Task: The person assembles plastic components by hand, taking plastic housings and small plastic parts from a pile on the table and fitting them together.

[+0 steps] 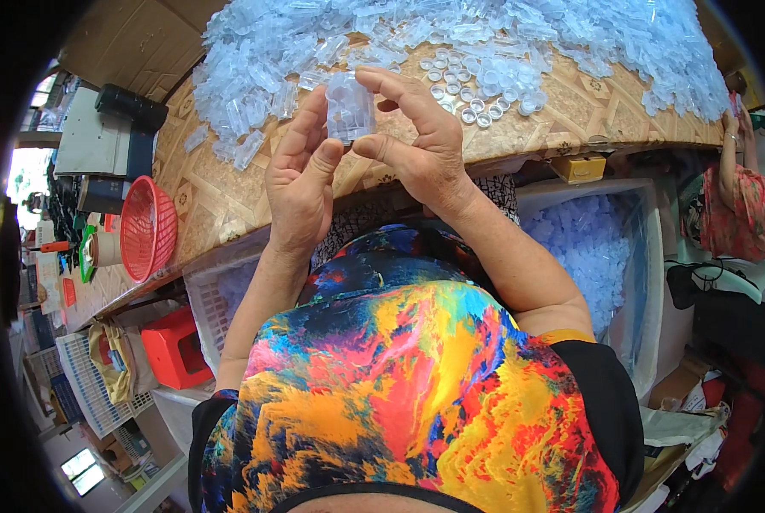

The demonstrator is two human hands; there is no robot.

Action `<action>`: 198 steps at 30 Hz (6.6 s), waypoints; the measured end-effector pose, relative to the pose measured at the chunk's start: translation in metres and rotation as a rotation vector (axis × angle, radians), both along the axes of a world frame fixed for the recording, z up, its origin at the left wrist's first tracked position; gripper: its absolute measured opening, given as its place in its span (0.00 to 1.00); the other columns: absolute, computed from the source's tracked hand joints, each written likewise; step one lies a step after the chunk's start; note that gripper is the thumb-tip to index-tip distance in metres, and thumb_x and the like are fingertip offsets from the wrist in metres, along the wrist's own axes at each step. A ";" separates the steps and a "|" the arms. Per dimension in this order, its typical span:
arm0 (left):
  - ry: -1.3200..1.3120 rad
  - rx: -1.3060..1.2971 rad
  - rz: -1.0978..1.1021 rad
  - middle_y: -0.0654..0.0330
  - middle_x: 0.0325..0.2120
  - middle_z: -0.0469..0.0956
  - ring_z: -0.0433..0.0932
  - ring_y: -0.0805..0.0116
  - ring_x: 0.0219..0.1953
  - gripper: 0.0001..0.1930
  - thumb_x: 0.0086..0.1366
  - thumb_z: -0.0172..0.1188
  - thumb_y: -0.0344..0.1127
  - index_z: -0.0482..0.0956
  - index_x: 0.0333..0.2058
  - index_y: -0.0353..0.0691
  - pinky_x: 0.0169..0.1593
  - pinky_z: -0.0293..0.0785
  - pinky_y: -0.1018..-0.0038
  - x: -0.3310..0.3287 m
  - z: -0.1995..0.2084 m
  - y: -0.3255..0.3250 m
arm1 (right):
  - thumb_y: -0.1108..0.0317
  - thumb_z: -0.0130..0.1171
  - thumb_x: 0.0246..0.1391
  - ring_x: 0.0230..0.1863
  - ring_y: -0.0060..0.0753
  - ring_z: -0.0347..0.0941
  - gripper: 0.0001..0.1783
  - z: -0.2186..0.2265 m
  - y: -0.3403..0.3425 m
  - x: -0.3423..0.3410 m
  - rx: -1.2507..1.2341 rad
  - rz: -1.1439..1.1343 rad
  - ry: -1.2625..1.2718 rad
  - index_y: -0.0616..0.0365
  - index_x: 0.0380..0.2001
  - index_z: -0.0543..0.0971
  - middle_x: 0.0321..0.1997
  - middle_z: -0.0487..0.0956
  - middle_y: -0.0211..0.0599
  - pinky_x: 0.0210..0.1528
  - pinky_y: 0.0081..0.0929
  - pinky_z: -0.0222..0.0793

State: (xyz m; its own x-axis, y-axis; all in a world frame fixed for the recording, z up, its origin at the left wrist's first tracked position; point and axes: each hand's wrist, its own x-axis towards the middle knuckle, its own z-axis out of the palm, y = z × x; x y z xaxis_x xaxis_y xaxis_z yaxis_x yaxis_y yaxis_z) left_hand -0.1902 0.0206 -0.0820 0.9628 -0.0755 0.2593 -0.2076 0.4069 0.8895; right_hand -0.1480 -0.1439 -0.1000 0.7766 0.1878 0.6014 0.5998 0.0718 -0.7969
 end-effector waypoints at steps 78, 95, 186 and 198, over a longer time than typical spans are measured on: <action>0.076 0.100 -0.009 0.63 0.41 0.79 0.75 0.79 0.39 0.33 0.66 0.62 0.23 0.64 0.68 0.41 0.40 0.75 0.82 -0.002 -0.010 0.013 | 0.73 0.71 0.44 0.62 0.36 0.71 0.31 -0.004 0.002 -0.002 -0.061 0.008 -0.005 0.55 0.56 0.80 0.63 0.77 0.39 0.55 0.30 0.72; 0.098 0.050 -0.010 0.60 0.41 0.80 0.77 0.77 0.39 0.33 0.66 0.62 0.24 0.63 0.68 0.41 0.42 0.76 0.81 -0.006 -0.010 0.014 | 0.75 0.72 0.44 0.62 0.36 0.71 0.31 -0.005 0.008 -0.004 -0.057 0.011 -0.015 0.56 0.56 0.80 0.64 0.75 0.40 0.57 0.32 0.72; -0.068 0.222 0.159 0.64 0.43 0.78 0.75 0.81 0.42 0.17 0.74 0.54 0.27 0.72 0.60 0.35 0.47 0.75 0.81 -0.011 -0.014 0.012 | 0.66 0.77 0.41 0.48 0.30 0.74 0.32 -0.004 0.019 -0.005 -0.101 -0.117 -0.076 0.59 0.53 0.81 0.52 0.77 0.38 0.44 0.23 0.75; -0.044 0.171 0.158 0.61 0.45 0.78 0.76 0.80 0.45 0.18 0.74 0.54 0.28 0.70 0.60 0.33 0.46 0.77 0.81 -0.012 -0.015 0.011 | 0.65 0.77 0.41 0.48 0.32 0.74 0.32 0.002 0.018 -0.004 -0.108 -0.083 -0.054 0.58 0.53 0.81 0.52 0.77 0.39 0.44 0.25 0.76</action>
